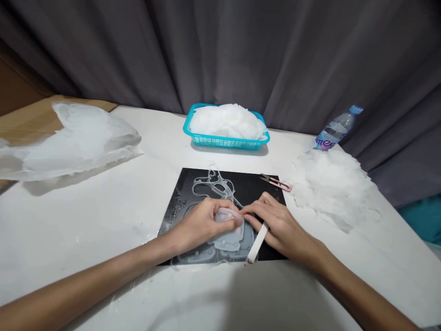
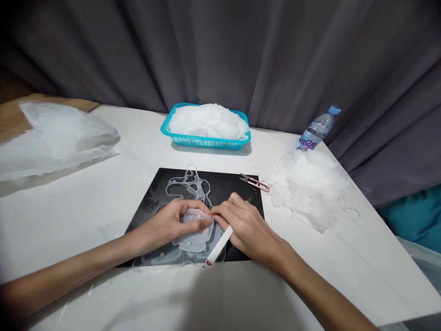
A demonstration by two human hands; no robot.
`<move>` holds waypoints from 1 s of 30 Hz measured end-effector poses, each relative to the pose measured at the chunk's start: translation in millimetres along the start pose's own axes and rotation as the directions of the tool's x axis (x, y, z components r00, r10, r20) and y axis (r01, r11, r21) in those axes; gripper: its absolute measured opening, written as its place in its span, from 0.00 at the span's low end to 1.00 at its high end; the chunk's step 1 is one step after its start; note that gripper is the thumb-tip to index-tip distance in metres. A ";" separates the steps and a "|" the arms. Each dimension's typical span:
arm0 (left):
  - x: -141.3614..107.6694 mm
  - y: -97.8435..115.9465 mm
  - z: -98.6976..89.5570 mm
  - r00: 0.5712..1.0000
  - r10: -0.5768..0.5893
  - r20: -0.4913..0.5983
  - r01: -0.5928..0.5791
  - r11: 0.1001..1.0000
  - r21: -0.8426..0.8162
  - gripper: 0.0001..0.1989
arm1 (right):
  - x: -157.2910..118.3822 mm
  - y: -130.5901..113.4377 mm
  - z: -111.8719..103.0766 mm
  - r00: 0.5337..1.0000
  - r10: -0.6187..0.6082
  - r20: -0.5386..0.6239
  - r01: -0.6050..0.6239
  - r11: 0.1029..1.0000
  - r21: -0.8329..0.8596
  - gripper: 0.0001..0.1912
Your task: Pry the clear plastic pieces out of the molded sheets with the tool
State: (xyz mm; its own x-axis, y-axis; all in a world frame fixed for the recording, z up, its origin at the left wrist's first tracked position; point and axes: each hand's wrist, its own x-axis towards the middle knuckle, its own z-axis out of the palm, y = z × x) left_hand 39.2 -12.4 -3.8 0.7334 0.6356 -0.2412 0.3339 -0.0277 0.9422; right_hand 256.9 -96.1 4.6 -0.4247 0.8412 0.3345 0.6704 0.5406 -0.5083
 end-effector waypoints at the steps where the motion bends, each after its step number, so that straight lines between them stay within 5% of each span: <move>1: -0.5 0.4 0.4 1.000 -0.001 -0.003 0.001 1.000 0.013 0.17 | 0.2 -0.5 -2.3 1.000 0.020 0.018 -0.020 0.999 0.035 0.11; 7: -0.8 3.4 0.1 1.000 -0.018 0.016 0.018 1.000 0.019 0.20 | 1.1 2.9 -10.7 0.996 0.039 0.086 -0.041 0.999 0.024 0.09; 13: 1.9 7.8 2.4 0.999 -0.034 0.040 0.035 0.999 -0.028 0.18 | 1.8 3.0 1.0 1.000 -0.005 -0.019 0.000 0.966 -0.257 0.09; 19: 9.4 7.3 -0.2 0.994 -0.088 0.072 0.083 0.994 0.069 0.17 | 12.7 15.7 13.7 0.993 0.052 -0.105 -0.091 0.903 -0.419 0.10; 30: 2.6 13.4 -4.0 0.998 -0.021 0.055 0.024 0.998 -0.060 0.18 | 0.8 11.9 -15.9 0.993 0.114 0.023 -0.114 0.993 0.033 0.02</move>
State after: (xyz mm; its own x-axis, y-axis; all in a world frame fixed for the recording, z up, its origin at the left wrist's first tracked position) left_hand 43.2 -8.0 9.2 0.7576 0.5929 -0.2729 0.3149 0.0342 0.9485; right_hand 274.2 -89.1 11.5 -0.3597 0.8972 0.2562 0.6939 0.4408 -0.5694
